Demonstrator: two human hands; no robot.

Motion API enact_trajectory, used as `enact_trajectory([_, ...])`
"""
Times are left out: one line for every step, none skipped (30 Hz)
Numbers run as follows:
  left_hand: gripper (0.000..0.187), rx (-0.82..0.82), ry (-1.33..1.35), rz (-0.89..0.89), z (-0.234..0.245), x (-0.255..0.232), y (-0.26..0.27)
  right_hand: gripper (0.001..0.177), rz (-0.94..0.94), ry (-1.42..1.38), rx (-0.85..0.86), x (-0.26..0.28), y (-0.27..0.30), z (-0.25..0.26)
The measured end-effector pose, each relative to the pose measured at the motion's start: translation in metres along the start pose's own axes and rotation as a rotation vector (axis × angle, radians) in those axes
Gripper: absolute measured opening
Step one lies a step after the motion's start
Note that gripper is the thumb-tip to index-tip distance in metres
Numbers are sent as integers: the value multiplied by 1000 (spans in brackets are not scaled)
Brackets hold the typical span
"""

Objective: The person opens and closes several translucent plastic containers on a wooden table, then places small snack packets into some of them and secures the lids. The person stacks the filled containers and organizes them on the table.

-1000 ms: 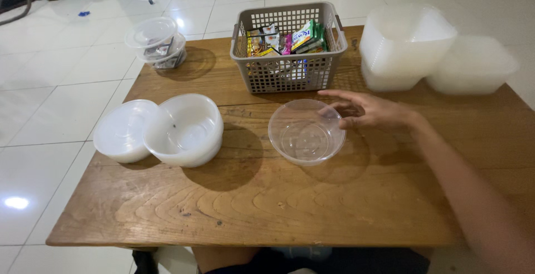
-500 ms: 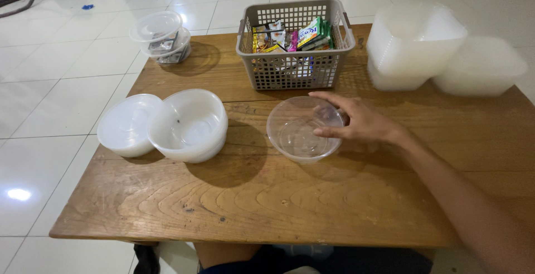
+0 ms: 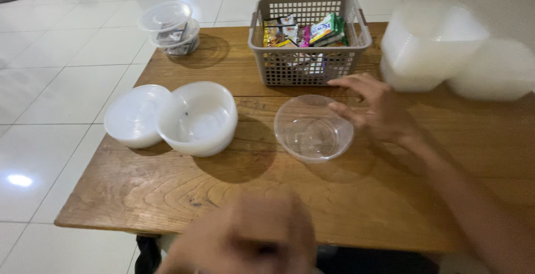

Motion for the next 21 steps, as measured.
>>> enact_trajectory([23,-43,-40,-17,12,-1,-3,45,91,61,-47,6,0,4])
enact_trajectory([21,-88,-57,-42,25,-1,-11,39,68,33,-74,3,0,8])
enact_trajectory([19,-195,-323,-28,44,5,-27,34,50,4,-100,-1,-2,12])
enact_trajectory([21,-300,-639,24,62,12,-43,29,31,-25,-125,-5,-5,16])
enact_trajectory([21,-337,-677,-40,72,15,-61,24,30,-9,-152,-8,-11,19])
enact_trajectory([22,-373,-715,-104,80,18,-76,19,29,6,-180,-12,-19,24])
enact_trajectory([26,-396,-762,-116,86,26,-87,14,28,21,-207,-16,-27,30])
enact_trajectory([31,-419,-809,-129,89,35,-96,12,6,-19,-227,-22,-33,34])
enact_trajectory([32,-431,-791,-98,91,48,-105,11,-18,-59,-247,-27,-38,38])
enact_trajectory([32,-443,-772,-66,92,62,-112,13,-43,-100,-266,-33,-45,39])
enact_trajectory([33,-451,-754,-46,93,73,-119,13,-34,-89,-250,-36,-55,39])
enact_trajectory([33,-489,-700,-9,96,84,-122,12,-25,-78,-234,-39,-67,40])
enact_trajectory([34,-519,-641,31,95,97,-122,11,-25,-67,-219,-43,-77,40])
enact_trajectory([35,-548,-582,71,95,109,-120,12,-13,-17,-156,-46,-91,34])
enact_trajectory([36,-529,-543,98,94,118,-121,13,-2,34,-95,-50,-107,28])
enact_trajectory([37,-509,-504,124,93,127,-121,15,9,84,-35,-53,-121,24])
enact_trajectory([38,-480,-469,153,92,135,-121,23,-161,60,32,-73,-130,15])
enact_trajectory([38,-470,-448,173,91,140,-118,32,-329,33,100,-93,-141,1])
enact_trajectory([38,-459,-429,185,91,143,-116,43,-494,8,162,-112,-149,-4])
enact_trajectory([38,-449,-411,197,90,146,-116,44,-435,25,236,-116,-163,-13])
enact_trajectory([37,-456,-389,209,91,148,-114,46,-384,39,314,-122,-171,-30])
Point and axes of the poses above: each hand's wrist, its own y-axis away from the middle knuckle, its own z-axis out of the back of the hand, x = y × z, the point moved 8 cm from there along -y, towards the middle knuckle, and after that the axes turned 14 degrees about -y, right-handed, at the moved point
